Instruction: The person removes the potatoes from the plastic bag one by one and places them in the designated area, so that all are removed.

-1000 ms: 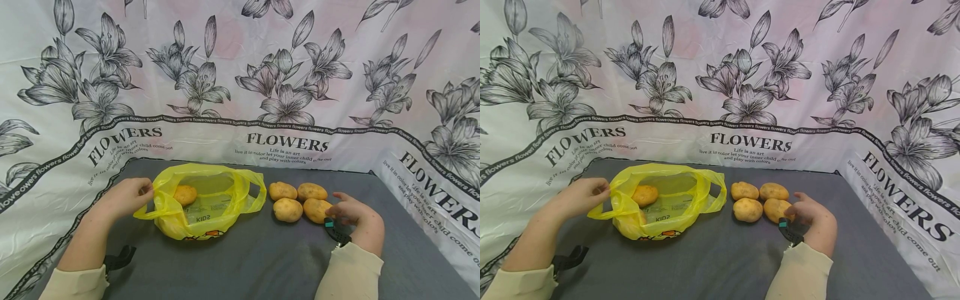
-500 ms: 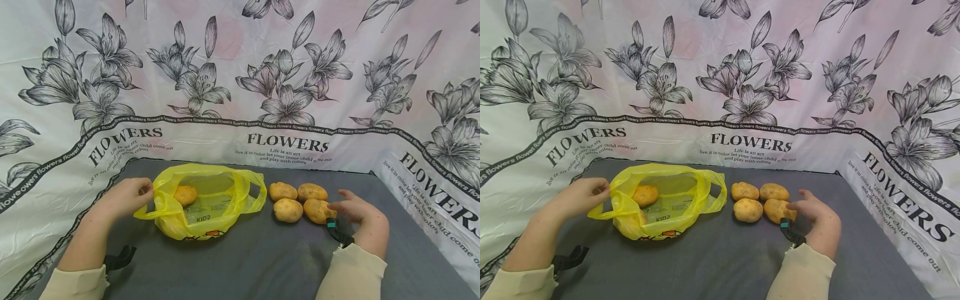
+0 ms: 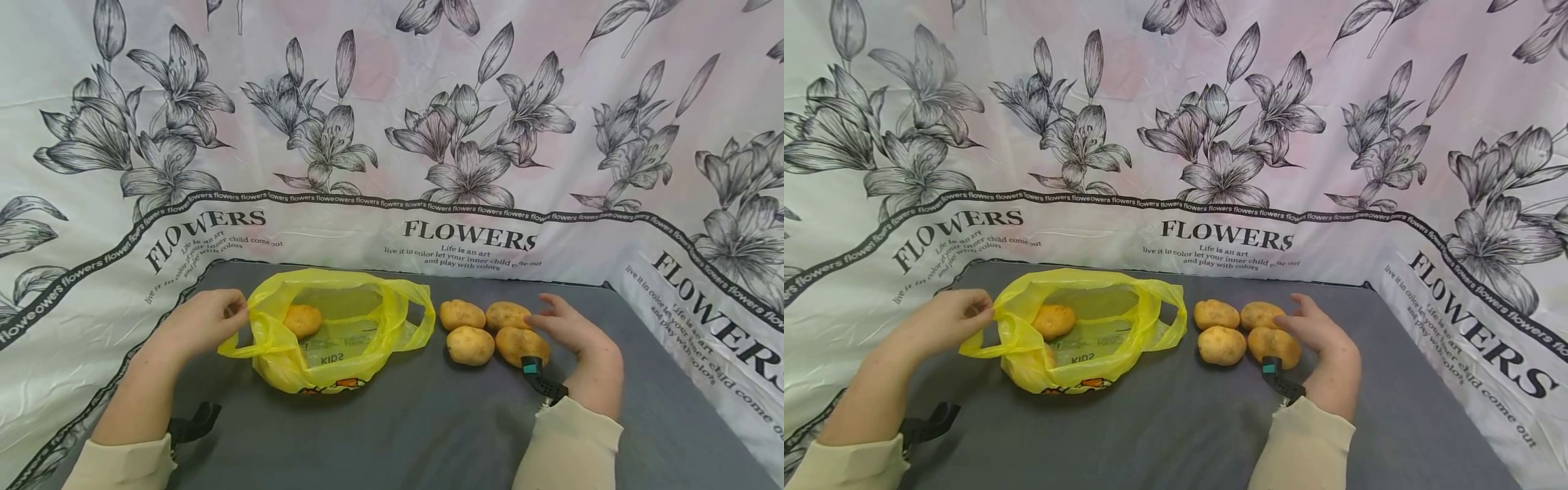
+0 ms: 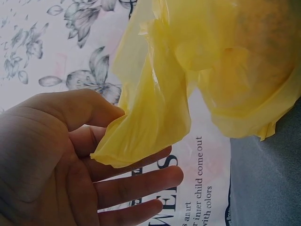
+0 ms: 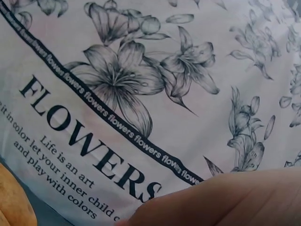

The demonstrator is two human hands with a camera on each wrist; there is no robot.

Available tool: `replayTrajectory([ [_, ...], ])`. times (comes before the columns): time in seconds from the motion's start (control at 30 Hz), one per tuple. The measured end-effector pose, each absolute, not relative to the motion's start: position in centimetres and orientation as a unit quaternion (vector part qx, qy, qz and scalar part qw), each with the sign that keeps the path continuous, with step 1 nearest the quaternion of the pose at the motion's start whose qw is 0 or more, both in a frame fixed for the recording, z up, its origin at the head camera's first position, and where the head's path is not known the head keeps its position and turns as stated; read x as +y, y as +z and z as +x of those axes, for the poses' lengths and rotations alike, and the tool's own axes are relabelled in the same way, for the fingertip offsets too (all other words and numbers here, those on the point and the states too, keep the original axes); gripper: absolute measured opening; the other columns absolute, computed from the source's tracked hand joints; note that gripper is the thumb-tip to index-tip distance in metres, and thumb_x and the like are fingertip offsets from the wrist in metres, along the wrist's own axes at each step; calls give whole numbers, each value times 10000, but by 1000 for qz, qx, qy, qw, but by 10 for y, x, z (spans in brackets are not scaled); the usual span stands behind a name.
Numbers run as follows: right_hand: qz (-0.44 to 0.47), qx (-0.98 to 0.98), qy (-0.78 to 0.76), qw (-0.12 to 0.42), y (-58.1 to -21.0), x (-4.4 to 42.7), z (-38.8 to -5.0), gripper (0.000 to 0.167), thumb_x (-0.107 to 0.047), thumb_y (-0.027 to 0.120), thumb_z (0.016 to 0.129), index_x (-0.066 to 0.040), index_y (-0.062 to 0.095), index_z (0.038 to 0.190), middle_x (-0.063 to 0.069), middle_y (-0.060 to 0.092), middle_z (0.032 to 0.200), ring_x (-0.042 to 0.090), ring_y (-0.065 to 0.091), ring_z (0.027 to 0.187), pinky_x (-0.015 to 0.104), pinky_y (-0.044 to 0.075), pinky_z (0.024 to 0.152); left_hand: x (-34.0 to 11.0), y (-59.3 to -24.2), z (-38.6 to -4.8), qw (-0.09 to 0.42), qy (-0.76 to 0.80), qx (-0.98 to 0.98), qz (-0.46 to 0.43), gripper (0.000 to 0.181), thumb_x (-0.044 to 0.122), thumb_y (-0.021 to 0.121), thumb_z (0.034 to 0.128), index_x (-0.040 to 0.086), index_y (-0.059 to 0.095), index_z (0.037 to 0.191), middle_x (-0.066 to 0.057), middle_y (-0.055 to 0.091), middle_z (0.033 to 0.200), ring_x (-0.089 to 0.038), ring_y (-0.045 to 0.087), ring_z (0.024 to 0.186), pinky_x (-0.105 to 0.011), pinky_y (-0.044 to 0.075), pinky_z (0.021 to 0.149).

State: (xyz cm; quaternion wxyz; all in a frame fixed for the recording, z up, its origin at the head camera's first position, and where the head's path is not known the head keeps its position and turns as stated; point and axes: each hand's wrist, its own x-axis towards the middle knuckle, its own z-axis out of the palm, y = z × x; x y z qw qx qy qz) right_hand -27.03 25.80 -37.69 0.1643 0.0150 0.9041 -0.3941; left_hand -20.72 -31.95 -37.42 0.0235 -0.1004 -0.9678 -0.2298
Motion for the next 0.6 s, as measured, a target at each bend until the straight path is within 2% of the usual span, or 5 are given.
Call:
replayTrajectory([
  [0.17,-11,906,-405,122,-374,250,-269,914,-424,589,1028,-19,32,1628,341,161,1619,559,224,1438,733,240,1075,-319,-373,-207,19,-228,-968,-100,125,188,600,972,98,686,965,-24,686,911,-183,572,729,-376,478,654],
  [0.33,-70,899,-424,85,-371,239,-269,808,-381,610,1030,-19,190,1618,303,297,1591,510,313,1424,683,305,1076,-317,-374,-207,18,-232,-967,-104,117,185,610,972,98,688,960,-21,686,910,-186,580,756,-379,481,669],
  [0.43,-99,885,-448,82,-371,230,-272,750,-323,620,1034,-19,243,1606,277,340,1581,479,321,1438,658,325,1085,-317,-375,-207,20,-233,-966,-108,103,178,614,970,106,684,945,-17,683,900,-185,575,748,-376,478,662],
  [0.6,-131,868,-471,89,-373,214,-278,743,-318,649,1019,-33,281,1598,231,381,1578,427,357,1446,626,320,1117,-317,-376,-208,20,-228,-967,-107,100,185,619,969,113,681,934,-17,682,897,-184,572,745,-373,479,656],
])
